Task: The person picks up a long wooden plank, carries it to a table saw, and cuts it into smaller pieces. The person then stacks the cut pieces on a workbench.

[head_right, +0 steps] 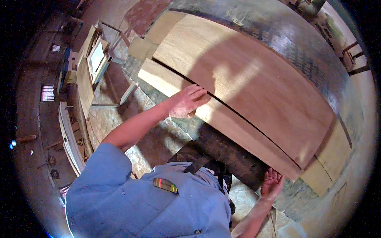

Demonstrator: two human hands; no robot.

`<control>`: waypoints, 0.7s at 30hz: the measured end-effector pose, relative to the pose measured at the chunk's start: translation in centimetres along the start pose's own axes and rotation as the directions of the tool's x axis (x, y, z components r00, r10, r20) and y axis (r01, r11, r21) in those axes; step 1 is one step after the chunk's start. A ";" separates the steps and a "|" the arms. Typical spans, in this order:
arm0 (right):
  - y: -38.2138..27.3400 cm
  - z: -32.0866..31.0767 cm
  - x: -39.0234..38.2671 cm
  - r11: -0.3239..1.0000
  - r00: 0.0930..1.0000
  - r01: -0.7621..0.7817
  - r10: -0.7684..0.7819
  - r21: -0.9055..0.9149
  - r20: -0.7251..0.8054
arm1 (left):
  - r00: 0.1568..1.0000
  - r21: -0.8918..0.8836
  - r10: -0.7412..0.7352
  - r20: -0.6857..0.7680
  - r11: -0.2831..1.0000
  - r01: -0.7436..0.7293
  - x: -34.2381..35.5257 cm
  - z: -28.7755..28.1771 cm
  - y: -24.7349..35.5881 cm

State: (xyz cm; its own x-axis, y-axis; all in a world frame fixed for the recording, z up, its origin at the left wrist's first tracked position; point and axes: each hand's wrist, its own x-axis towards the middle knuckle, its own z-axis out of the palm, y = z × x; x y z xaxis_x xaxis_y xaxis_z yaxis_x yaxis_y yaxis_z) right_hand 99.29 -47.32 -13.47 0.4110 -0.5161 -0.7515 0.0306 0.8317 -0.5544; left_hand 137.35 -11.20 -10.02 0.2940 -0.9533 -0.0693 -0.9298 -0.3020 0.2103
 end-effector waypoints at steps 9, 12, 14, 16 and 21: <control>0.7 -0.2 1.2 0.995 0.998 -0.006 0.000 -0.101 -0.061 | 0.992 0.022 -0.031 -0.122 0.999 0.034 -1.4 1.7 -0.4; 0.0 1.2 -0.2 0.997 0.998 -0.017 0.012 -0.070 -0.068 | 0.951 -0.529 -0.308 -0.020 0.810 0.251 -1.2 3.2 -0.6; -0.9 2.2 -1.7 0.976 0.996 -0.047 0.031 -0.211 -0.079 | 0.951 -0.483 -0.305 0.059 0.824 0.295 -0.2 3.9 -0.7; -2.1 2.1 -3.7 0.947 0.990 -0.103 0.066 -0.304 -0.128 | 0.985 -0.268 -0.168 0.026 0.949 0.169 0.8 4.0 -0.1; -6.1 1.5 -0.4 0.734 0.902 0.133 -0.369 -0.666 -0.226 | 0.961 -0.014 -0.270 0.060 0.963 0.271 -0.2 0.1 0.5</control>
State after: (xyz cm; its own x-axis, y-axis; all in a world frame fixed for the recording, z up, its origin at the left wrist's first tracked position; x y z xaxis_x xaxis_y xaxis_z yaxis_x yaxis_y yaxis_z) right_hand 100.29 -51.90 -9.28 0.1530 -0.8182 -0.5542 -0.5292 0.4058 -0.7452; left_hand 136.80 -11.11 -10.04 0.5199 -0.8346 -0.1819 -0.8123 -0.5489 0.1969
